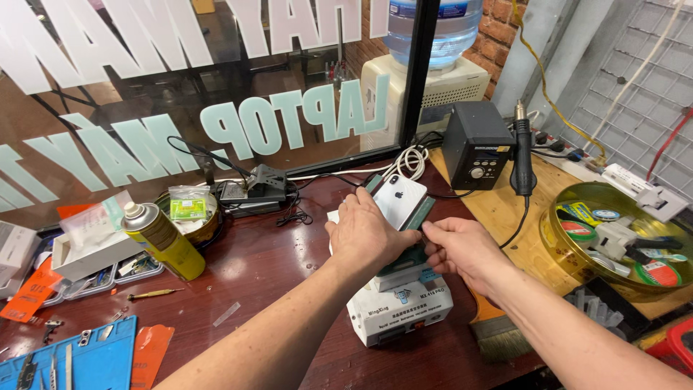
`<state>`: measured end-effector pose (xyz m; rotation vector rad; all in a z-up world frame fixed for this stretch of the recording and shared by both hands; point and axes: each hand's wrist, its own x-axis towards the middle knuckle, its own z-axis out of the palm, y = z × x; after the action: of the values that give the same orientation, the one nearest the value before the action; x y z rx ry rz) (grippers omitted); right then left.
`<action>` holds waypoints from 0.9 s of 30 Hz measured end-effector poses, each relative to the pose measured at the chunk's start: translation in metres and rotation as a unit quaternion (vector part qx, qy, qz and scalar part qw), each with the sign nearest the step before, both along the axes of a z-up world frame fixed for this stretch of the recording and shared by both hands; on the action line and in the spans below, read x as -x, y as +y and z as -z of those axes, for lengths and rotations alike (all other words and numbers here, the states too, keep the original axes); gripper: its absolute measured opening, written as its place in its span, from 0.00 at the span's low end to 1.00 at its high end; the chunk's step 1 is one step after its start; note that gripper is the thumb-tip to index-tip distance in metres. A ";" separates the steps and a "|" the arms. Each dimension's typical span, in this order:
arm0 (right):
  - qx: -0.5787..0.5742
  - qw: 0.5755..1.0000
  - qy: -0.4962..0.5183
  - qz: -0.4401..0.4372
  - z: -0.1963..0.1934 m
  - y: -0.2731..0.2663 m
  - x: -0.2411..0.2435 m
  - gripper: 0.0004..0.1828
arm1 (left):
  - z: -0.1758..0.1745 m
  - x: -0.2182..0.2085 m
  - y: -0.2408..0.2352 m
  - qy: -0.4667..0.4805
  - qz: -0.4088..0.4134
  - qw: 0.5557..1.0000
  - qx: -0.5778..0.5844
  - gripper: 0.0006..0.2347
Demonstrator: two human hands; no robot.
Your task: The person secures a white smartphone in a green clamp, then uses a hot air gun and a soldering iron to work on the phone's back camera area. The person handles a soldering iron tip and a small metal component during the process.
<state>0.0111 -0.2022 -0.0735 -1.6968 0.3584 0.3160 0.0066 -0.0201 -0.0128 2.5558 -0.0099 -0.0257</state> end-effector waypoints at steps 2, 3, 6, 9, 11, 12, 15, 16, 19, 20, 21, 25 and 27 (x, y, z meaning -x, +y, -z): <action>0.014 0.999 0.032 0.020 0.002 -0.002 -0.001 0.28 | 0.000 -0.001 -0.002 0.009 -0.003 1.000 -0.008 0.43; 0.021 0.998 0.048 0.028 0.002 -0.003 0.000 0.33 | 0.001 -0.001 -0.002 0.015 -0.006 1.000 -0.013 0.43; -0.037 0.999 -0.009 0.015 0.001 0.004 -0.001 0.16 | 0.007 -0.004 -0.001 0.006 -0.003 1.000 -0.018 0.47; 0.028 0.999 -0.005 0.021 -0.001 0.004 0.002 0.26 | 0.019 -0.013 0.000 -0.013 -0.003 1.000 -0.023 0.44; 0.035 0.999 0.015 0.025 -0.003 0.004 0.004 0.26 | 0.024 -0.033 0.016 0.032 0.010 0.998 0.053 0.35; 0.037 0.999 0.024 0.028 -0.003 0.004 0.004 0.27 | 0.025 -0.045 0.027 0.053 0.019 0.994 0.089 0.31; -0.001 0.999 -0.022 0.031 -0.002 0.001 0.005 0.14 | 0.034 -0.067 0.058 0.069 -0.058 0.977 0.191 0.17; -0.010 0.999 -0.035 0.027 -0.002 -0.001 0.005 0.14 | 0.037 -0.071 0.065 0.102 -0.064 0.972 0.202 0.15; -0.014 0.999 -0.044 0.022 0.003 -0.002 0.004 0.18 | 0.046 -0.075 0.073 0.165 -0.104 0.928 0.317 0.11; 0.001 0.999 -0.025 0.024 0.004 -0.002 0.003 0.21 | 0.048 -0.075 0.072 0.180 -0.121 0.904 0.368 0.10; 0.016 1.000 -0.007 0.026 0.004 -0.004 0.002 0.24 | 0.050 -0.073 0.072 0.202 -0.124 0.891 0.387 0.09; -0.002 1.000 -0.015 0.007 0.007 -0.005 0.003 0.19 | 0.057 -0.071 0.073 0.244 -0.138 0.849 0.448 0.09; -0.022 0.999 -0.044 0.012 0.006 -0.004 -0.001 0.14 | 0.058 -0.074 0.073 0.241 -0.151 0.841 0.460 0.09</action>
<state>0.0126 -0.2061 -0.0793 -1.6551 0.3053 0.2296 0.0803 0.0533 -0.0710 1.5016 0.4631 -0.4341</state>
